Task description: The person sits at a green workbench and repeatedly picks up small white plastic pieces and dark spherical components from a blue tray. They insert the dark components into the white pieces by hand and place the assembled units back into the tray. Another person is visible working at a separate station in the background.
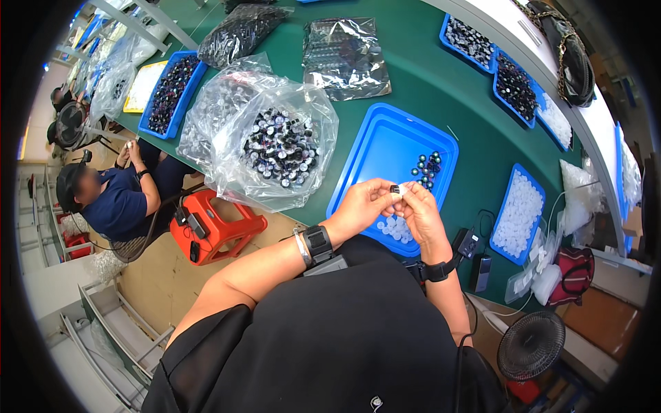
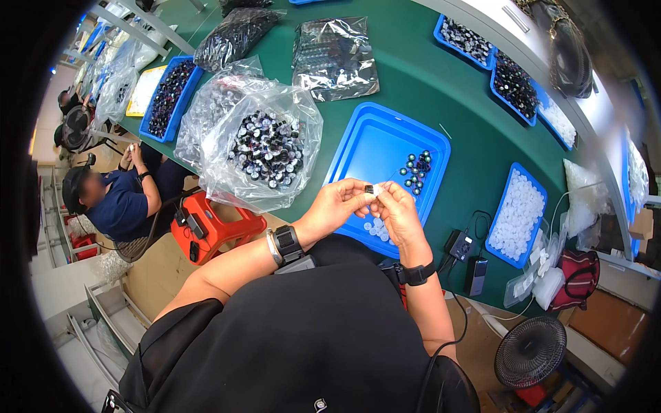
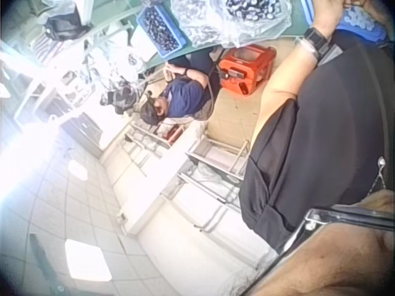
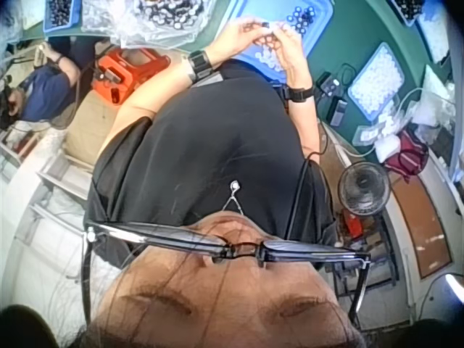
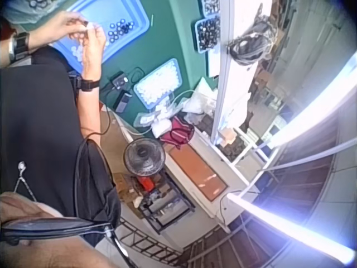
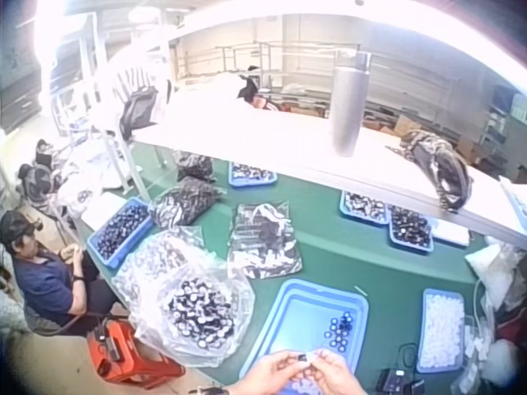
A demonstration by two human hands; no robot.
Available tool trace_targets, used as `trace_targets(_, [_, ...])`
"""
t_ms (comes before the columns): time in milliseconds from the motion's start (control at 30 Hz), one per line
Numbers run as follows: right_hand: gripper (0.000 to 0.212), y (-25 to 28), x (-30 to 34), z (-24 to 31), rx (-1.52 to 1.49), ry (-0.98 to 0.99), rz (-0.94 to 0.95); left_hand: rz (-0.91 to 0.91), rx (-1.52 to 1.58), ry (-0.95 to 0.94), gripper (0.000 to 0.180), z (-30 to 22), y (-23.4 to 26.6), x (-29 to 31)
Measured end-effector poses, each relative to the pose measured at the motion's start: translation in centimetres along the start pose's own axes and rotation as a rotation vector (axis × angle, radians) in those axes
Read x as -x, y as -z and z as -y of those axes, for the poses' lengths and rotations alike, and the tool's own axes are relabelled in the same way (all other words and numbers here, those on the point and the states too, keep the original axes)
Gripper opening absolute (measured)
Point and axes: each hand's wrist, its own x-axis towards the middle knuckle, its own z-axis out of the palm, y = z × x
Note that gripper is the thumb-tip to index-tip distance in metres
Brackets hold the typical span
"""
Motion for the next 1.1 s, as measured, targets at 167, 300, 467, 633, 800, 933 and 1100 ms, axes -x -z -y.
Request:
trace_targets(167, [0.008, 0.4, -0.1, -0.7, 0.392, 0.219, -0.029, 0.012, -0.082, 0.045, 0.025, -0.5, 0.1, 0.0])
trace_targets(300, [0.006, 0.1, 0.1, -0.6, 0.733, 0.381, -0.058, 0.008, -0.059, 0.083, 0.024, 0.1, 0.1, -0.1])
trace_targets(467, [0.008, 0.5, -0.2, -1.3, 0.391, 0.227, -0.053, 0.004, 0.154, 0.143, 0.023, 0.8, 0.1, -0.4])
trace_targets(633, [0.014, 0.1, -0.2, -0.7, 0.185, 0.134, -0.102, 0.014, 0.506, 0.355, 0.024, 1.6, 1.0, -0.7])
trace_targets(800, [0.024, -0.7, 0.1, -0.9, 0.501, 0.288, -0.104, 0.105, 0.700, 0.477, 0.032, 1.5, 1.5, -0.6])
trace_targets(933, [0.029, -1.5, 0.6, -0.6, 0.753, 0.350, -0.063, 0.143, 0.748, 0.517, 0.036, 1.6, 1.4, -0.6])
trace_targets(1100, [0.019, -1.7, 0.6, -0.7, 1.152, 0.623, -0.117, 0.129, 0.772, 0.568, 0.031, 1.8, 1.4, -0.5])
